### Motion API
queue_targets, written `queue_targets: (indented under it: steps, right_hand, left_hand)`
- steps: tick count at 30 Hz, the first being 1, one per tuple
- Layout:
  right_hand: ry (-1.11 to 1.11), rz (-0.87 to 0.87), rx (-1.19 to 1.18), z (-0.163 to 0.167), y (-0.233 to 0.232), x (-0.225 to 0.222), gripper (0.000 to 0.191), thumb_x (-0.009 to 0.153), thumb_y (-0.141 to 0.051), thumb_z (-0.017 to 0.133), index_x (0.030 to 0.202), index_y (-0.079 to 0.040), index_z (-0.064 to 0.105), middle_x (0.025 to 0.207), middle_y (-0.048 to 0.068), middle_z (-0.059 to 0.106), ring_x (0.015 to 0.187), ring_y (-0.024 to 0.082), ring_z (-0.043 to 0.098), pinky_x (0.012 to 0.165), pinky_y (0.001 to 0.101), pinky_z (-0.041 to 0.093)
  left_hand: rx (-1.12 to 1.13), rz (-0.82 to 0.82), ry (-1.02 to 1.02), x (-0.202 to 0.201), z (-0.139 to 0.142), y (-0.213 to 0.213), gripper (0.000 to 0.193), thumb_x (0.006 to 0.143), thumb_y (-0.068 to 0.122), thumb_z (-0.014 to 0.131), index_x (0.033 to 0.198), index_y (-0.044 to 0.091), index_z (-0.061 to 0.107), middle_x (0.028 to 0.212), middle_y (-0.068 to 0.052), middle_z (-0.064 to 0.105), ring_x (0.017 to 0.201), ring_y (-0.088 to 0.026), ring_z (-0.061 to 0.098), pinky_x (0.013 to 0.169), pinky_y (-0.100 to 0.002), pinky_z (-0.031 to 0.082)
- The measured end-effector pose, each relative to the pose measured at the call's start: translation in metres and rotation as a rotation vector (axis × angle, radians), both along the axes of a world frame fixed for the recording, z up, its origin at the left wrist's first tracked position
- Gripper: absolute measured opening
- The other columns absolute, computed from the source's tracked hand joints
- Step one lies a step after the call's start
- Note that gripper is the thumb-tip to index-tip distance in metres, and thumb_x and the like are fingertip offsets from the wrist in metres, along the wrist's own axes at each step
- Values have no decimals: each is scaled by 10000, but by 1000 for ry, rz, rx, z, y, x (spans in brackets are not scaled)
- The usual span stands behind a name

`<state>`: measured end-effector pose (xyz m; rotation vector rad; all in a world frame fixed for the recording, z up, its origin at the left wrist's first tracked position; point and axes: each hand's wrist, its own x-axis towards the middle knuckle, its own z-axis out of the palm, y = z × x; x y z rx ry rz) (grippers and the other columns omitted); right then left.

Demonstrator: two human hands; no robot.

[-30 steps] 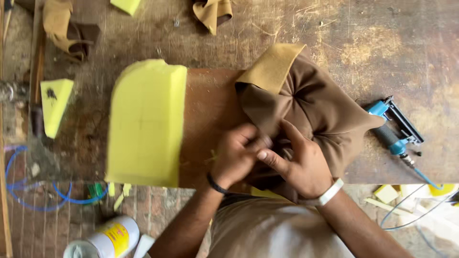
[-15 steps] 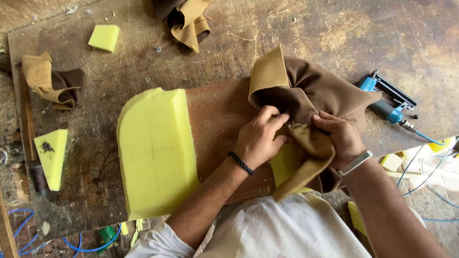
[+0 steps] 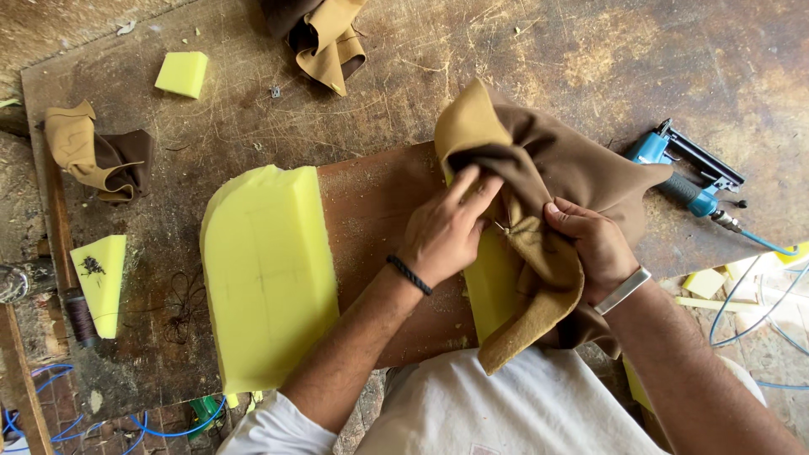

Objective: The person staples brown fabric over a yellow foam cushion using a pneumatic staple gun, repeatedly pulling and smoothing the fabric to create a tufted pattern. The person trims excess fabric with shears and continues securing the fabric around the edges.

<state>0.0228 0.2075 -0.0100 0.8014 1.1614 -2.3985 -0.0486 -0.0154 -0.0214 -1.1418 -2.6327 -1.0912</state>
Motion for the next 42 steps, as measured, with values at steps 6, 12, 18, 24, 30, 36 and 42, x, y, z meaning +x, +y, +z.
queue_targets:
  steps: [6, 12, 18, 24, 30, 36, 42]
  right_hand:
    - [89, -91, 214, -12, -17, 10, 347, 1075, -279, 572, 1299, -16, 603, 1095, 85, 676, 933, 156, 654, 827, 295, 551]
    - [293, -70, 433, -18, -25, 15, 515, 800, 15, 738, 1282, -58, 574, 1167, 49, 695, 1042, 157, 696, 905, 318, 593]
    - [151, 0, 240, -4, -16, 5, 456, 824, 61, 720, 1262, -14, 619, 1136, 93, 724, 1005, 193, 709, 887, 349, 591]
    - [255, -73, 319, 5, -25, 11, 472, 834, 44, 713, 1282, -44, 592, 1161, 69, 719, 1026, 168, 704, 904, 325, 589]
    - [174, -38, 322, 6, -23, 10, 394, 860, 28, 715, 1245, -4, 634, 1140, 112, 731, 986, 197, 717, 865, 339, 598]
    - [106, -12, 351, 2, -21, 8, 378, 873, 25, 708, 1243, 5, 631, 1104, 132, 731, 957, 225, 716, 839, 359, 605]
    - [259, -77, 445, -1, -18, 11, 533, 841, 49, 728, 1333, -39, 545, 1207, 93, 700, 1082, 182, 699, 930, 325, 603]
  left_hand:
    - [-116, -333, 235, -74, 40, 61, 392, 912, -28, 634, 1251, 153, 710, 1390, -77, 665, 1254, -307, 627, 984, -440, 569]
    - [-128, -503, 156, -68, 65, 32, 671, 690, -183, 501, 1236, 113, 756, 1276, -122, 711, 1325, -301, 534, 1102, -511, 470]
    - [72, -320, 158, -21, -7, -2, 202, 831, 41, 762, 1027, 93, 763, 1182, -84, 750, 1159, -253, 683, 991, -421, 571]
    - [87, -122, 168, -7, -27, -8, 84, 950, 18, 735, 977, 95, 753, 1046, -70, 759, 985, -211, 718, 855, -371, 607]
    - [201, -210, 56, 1, -2, -19, 128, 820, -14, 719, 934, 14, 669, 1098, -109, 723, 1047, -264, 677, 929, -404, 560]
    - [213, -143, 13, 1, -8, 1, 151, 854, -26, 744, 985, 50, 738, 1026, -74, 710, 968, -231, 665, 873, -357, 574]
    - [133, -187, -106, -1, -16, -21, 69, 873, 89, 754, 812, 86, 721, 980, -53, 718, 951, -195, 651, 845, -344, 555]
